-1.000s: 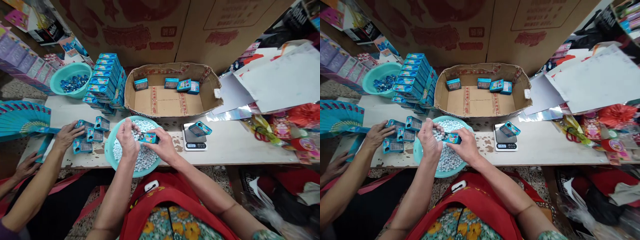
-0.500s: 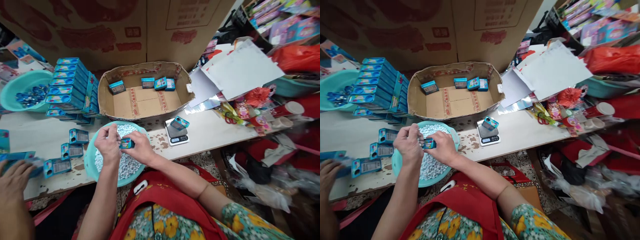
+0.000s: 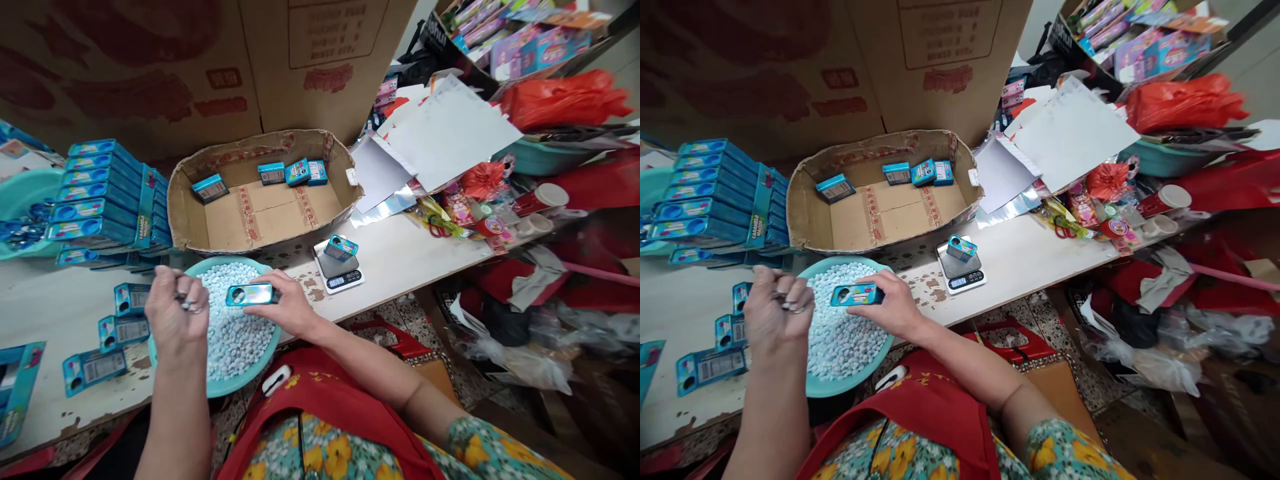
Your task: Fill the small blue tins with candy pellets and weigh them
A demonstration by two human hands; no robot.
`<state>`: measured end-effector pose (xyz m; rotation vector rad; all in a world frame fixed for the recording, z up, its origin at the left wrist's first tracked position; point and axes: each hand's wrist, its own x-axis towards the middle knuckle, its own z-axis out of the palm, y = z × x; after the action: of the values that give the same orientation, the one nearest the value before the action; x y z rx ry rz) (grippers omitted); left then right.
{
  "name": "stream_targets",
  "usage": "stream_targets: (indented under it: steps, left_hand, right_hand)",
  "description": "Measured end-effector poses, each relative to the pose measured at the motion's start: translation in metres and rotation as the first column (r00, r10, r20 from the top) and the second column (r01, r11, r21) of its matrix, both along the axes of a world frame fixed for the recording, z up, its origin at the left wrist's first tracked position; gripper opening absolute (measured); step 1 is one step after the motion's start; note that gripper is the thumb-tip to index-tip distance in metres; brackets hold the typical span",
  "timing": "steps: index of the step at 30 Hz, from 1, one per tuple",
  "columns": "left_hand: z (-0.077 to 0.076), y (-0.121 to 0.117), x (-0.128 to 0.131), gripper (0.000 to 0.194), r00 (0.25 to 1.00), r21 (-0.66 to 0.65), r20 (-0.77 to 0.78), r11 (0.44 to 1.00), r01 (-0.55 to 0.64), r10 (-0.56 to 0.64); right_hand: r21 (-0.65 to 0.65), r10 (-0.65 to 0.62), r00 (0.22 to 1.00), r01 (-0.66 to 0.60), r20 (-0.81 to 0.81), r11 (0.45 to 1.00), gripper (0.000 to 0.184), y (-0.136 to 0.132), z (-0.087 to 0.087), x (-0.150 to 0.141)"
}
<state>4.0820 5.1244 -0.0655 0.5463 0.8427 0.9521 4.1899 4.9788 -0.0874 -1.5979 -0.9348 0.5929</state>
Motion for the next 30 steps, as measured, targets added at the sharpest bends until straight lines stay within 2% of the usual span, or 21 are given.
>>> stream_targets:
  steps: [3, 5, 6, 7, 9, 12, 14, 16, 19, 21, 22, 24, 25, 26, 27, 28, 30]
  left_hand:
    - [-0.021, 0.012, -0.005, 0.033, 0.999, -0.322, -0.038, 0.947, 0.018, -0.032]
    - [-0.041, 0.009, -0.004, 0.028, 0.983, -0.437, -0.072, 0.891, 0.123, -0.171]
    - [-0.049, 0.005, -0.003, 0.026, 0.967, -0.453, -0.063, 0.871, 0.191, -0.245]
    - [-0.056, -0.001, 0.0, 0.023, 0.954, -0.442, -0.05, 0.863, 0.244, -0.296]
    - [-0.063, -0.011, 0.008, 0.019, 0.948, -0.382, -0.059, 0.884, 0.268, -0.312]
    - [-0.062, -0.018, 0.022, 0.009, 0.939, -0.305, -0.139, 0.916, 0.26, -0.313]
    - [-0.059, -0.016, 0.029, 0.008, 0.931, -0.262, -0.166, 0.925, 0.276, -0.325]
    - [-0.059, -0.012, 0.033, 0.015, 0.94, -0.248, -0.156, 0.933, 0.262, -0.305]
    - [-0.063, -0.007, 0.029, 0.03, 0.955, -0.181, -0.197, 0.966, 0.185, -0.22]
    - [-0.069, -0.007, 0.021, 0.03, 0.932, -0.022, -0.333, 0.989, 0.143, -0.142]
    - [-0.074, -0.008, 0.017, 0.027, 0.899, 0.085, -0.426, 0.986, 0.146, -0.097]
    - [-0.083, -0.009, 0.008, 0.019, 0.792, 0.284, -0.61, 0.933, 0.219, -0.001]
    - [-0.088, -0.009, 0.004, 0.017, 0.736, 0.344, -0.676, 0.899, 0.272, 0.036]
    - [-0.093, -0.008, 0.0, 0.016, 0.697, 0.369, -0.715, 0.878, 0.304, 0.059]
    - [-0.097, -0.006, -0.004, 0.016, 0.685, 0.37, -0.725, 0.883, 0.29, 0.078]
    - [-0.1, -0.003, -0.007, 0.016, 0.703, 0.348, -0.704, 0.912, 0.218, 0.101]
    - [-0.102, 0.005, -0.013, 0.015, 0.802, 0.206, -0.582, 0.978, -0.015, 0.135]
  right_hand:
    - [0.019, -0.1, 0.993, 0.101, -0.054, 0.995, 0.043, -0.033, 0.001, 0.025]
    - [-0.039, -0.202, 0.978, 0.2, -0.058, 0.979, 0.04, -0.057, -0.009, 0.041]
    - [-0.075, -0.256, 0.965, 0.251, -0.055, 0.965, 0.039, -0.067, -0.018, 0.048]
    - [-0.107, -0.298, 0.953, 0.292, -0.048, 0.95, 0.038, -0.077, -0.03, 0.054]
    - [-0.148, -0.34, 0.94, 0.333, -0.021, 0.931, 0.037, -0.09, -0.056, 0.062]
    - [-0.145, -0.318, 0.946, 0.323, 0.06, 0.935, 0.035, -0.1, -0.094, 0.066]
    - [-0.135, -0.298, 0.95, 0.309, 0.098, 0.941, 0.034, -0.104, -0.112, 0.065]
    - [-0.135, -0.274, 0.956, 0.286, 0.106, 0.949, 0.035, -0.108, -0.122, 0.063]
    - [-0.132, -0.232, 0.955, 0.258, 0.186, 0.957, 0.044, -0.116, -0.12, 0.068]
    - [-0.087, -0.311, 0.887, 0.359, 0.34, 0.929, 0.053, -0.119, -0.114, 0.082]
    - [-0.049, -0.393, 0.817, 0.453, 0.423, 0.89, 0.058, -0.118, -0.11, 0.092]
    - [0.007, -0.55, 0.663, 0.635, 0.507, 0.772, 0.071, -0.112, -0.104, 0.117]
    - [-0.009, -0.592, 0.635, 0.686, 0.496, 0.728, 0.073, -0.107, -0.102, 0.131]
    - [-0.062, -0.601, 0.655, 0.698, 0.457, 0.713, 0.072, -0.101, -0.099, 0.143]
    - [-0.128, -0.587, 0.705, 0.677, 0.398, 0.725, 0.067, -0.095, -0.096, 0.153]
    - [-0.181, -0.562, 0.758, 0.636, 0.333, 0.75, 0.06, -0.088, -0.092, 0.159]
    - [-0.207, -0.505, 0.826, 0.555, 0.25, 0.806, 0.047, -0.073, -0.08, 0.157]
